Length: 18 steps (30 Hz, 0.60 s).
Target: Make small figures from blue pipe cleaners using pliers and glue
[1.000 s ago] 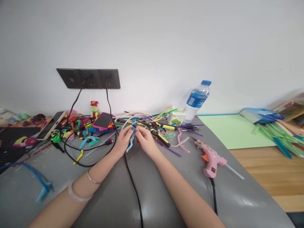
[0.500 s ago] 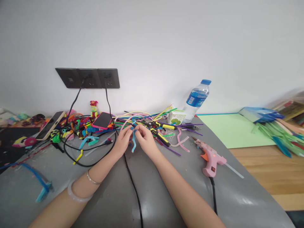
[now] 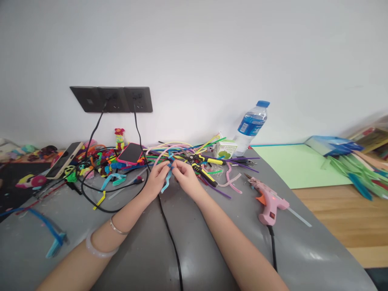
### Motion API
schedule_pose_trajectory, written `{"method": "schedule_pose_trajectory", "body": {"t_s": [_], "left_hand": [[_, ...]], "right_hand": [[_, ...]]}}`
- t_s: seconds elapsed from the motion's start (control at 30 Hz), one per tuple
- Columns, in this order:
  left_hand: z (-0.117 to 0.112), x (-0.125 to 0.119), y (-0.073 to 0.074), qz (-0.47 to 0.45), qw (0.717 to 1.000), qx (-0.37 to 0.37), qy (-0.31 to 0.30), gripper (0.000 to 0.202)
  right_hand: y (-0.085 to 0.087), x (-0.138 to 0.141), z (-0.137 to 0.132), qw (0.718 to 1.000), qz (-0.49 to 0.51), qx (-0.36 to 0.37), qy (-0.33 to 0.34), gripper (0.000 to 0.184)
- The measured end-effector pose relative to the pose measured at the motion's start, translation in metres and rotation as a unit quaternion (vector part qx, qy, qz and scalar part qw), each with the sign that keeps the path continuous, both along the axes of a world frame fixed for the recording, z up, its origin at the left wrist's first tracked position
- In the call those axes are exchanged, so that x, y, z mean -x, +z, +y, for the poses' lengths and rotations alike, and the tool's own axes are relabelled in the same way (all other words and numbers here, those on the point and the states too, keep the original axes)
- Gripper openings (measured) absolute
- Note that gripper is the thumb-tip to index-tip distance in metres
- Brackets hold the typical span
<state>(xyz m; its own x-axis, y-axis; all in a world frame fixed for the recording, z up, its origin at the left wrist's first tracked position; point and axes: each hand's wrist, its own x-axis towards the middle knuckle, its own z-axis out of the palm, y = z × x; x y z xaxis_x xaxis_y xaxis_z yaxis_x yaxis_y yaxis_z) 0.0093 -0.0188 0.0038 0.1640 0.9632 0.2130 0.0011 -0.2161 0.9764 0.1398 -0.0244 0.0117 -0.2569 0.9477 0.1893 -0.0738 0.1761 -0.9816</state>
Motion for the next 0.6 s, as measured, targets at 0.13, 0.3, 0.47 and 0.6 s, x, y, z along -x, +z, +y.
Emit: {"method": "schedule_pose_trajectory", "body": {"t_s": [0.13, 0.3, 0.47, 0.6], "left_hand": [[-0.004, -0.002, 0.002, -0.027, 0.999, 0.010, -0.032, 0.039], [-0.008, -0.011, -0.001, -0.107, 0.994, 0.023, -0.008, 0.042], [-0.008, -0.014, 0.000, -0.128, 0.991, 0.032, 0.006, 0.043], [-0.007, -0.008, 0.008, -0.098, 0.995, -0.011, -0.019, 0.041]], "right_hand": [[-0.002, 0.003, -0.001, 0.997, 0.068, 0.032, -0.014, 0.028], [-0.004, 0.008, -0.003, 0.990, 0.123, 0.046, -0.049, 0.029], [-0.002, 0.010, -0.004, 0.987, 0.147, 0.053, -0.043, 0.028], [-0.002, 0.010, -0.004, 0.991, 0.127, 0.021, -0.048, 0.027]]}}
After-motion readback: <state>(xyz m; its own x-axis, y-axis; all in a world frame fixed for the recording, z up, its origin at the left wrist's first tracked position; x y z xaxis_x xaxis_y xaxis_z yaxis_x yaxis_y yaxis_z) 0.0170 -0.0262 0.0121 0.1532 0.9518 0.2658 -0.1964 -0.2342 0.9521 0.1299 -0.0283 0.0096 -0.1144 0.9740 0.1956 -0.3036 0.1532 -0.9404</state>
